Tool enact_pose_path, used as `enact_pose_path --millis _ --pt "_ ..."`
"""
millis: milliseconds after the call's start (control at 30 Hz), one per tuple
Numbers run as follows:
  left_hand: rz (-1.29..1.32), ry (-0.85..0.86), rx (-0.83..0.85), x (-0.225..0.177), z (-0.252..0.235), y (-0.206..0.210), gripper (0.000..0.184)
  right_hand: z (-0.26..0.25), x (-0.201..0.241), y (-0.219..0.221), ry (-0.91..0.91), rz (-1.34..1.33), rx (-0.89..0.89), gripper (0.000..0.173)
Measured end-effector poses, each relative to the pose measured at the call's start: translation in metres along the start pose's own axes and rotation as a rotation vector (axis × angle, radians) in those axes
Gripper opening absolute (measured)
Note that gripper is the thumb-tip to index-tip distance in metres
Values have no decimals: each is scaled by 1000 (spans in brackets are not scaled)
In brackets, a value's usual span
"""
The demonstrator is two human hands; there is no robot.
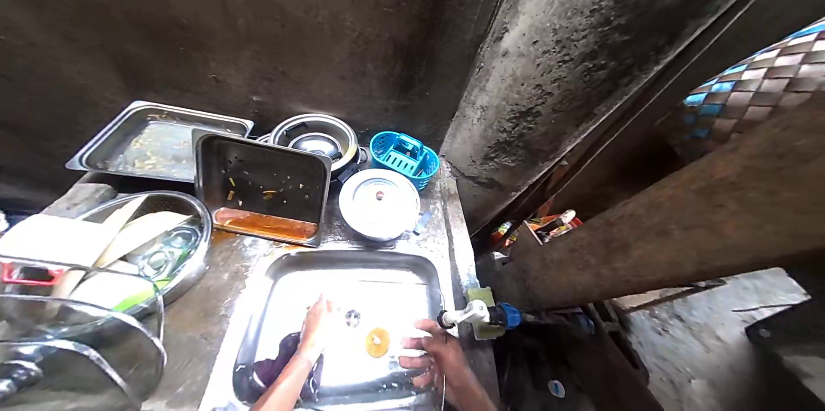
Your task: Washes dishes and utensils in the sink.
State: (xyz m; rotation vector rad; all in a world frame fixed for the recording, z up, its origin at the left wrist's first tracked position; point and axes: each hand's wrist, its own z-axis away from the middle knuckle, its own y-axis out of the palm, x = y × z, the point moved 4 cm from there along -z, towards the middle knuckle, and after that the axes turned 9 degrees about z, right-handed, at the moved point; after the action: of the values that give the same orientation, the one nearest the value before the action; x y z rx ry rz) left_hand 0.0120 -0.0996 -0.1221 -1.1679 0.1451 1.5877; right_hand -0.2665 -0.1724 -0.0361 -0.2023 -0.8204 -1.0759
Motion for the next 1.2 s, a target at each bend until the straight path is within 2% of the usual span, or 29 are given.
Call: enact_pose_path --millis 67,133,200,333,400,467,500,567,667,733,800,867,1000,1133,1200 --pt "-284 106 -22 -18 2 20 55 6 6 -2 -24 1 -27 40" --pt "-416 270 -32 -34 5 43 65 9 10 -7 -68 20 -29 44" --pt "-400 414 18 -57 15 67 68 8 10 -10 -89 14 -26 43" --pt "-321 603 270 -96 45 114 78 -3 5 -13 -55 -45 -92 32" --pt "-272 748 337 -112 72 127 72 -8 3 -16 -92 -55 -178 15" --pt "-237 883 314 -115 82 132 66 -9 2 -20 -126 -56 -209 11" --pt "-281 886 312 -115 78 129 66 -7 4 -21 -125 -44 -200 13" --pt "-386 788 281 -106 58 116 68 -3 4 -26 -110 -31 -150 23" --pt "-472 700 64 -80 23 92 76 -6 0 -31 -140 -92 -144 29" --pt "-509 618 54 -74 26 90 79 -13 -2 -30 -125 -121 -165 22" --pt "-473 626 151 -80 51 103 75 -20 -3 -25 -124 -115 -171 18" --pt "-437 740 224 -91 85 119 70 -25 -6 -21 -195 -91 -243 12" --pt "-407 956 178 -91 121 136 59 -32 -13 -17 -216 -82 -364 19" --pt "-551 1165 344 -55 128 110 61 -47 -20 -18 -210 -168 -308 21" --pt "-567 1101 465 -29 121 79 62 -52 -20 -17 -164 -179 -252 25"
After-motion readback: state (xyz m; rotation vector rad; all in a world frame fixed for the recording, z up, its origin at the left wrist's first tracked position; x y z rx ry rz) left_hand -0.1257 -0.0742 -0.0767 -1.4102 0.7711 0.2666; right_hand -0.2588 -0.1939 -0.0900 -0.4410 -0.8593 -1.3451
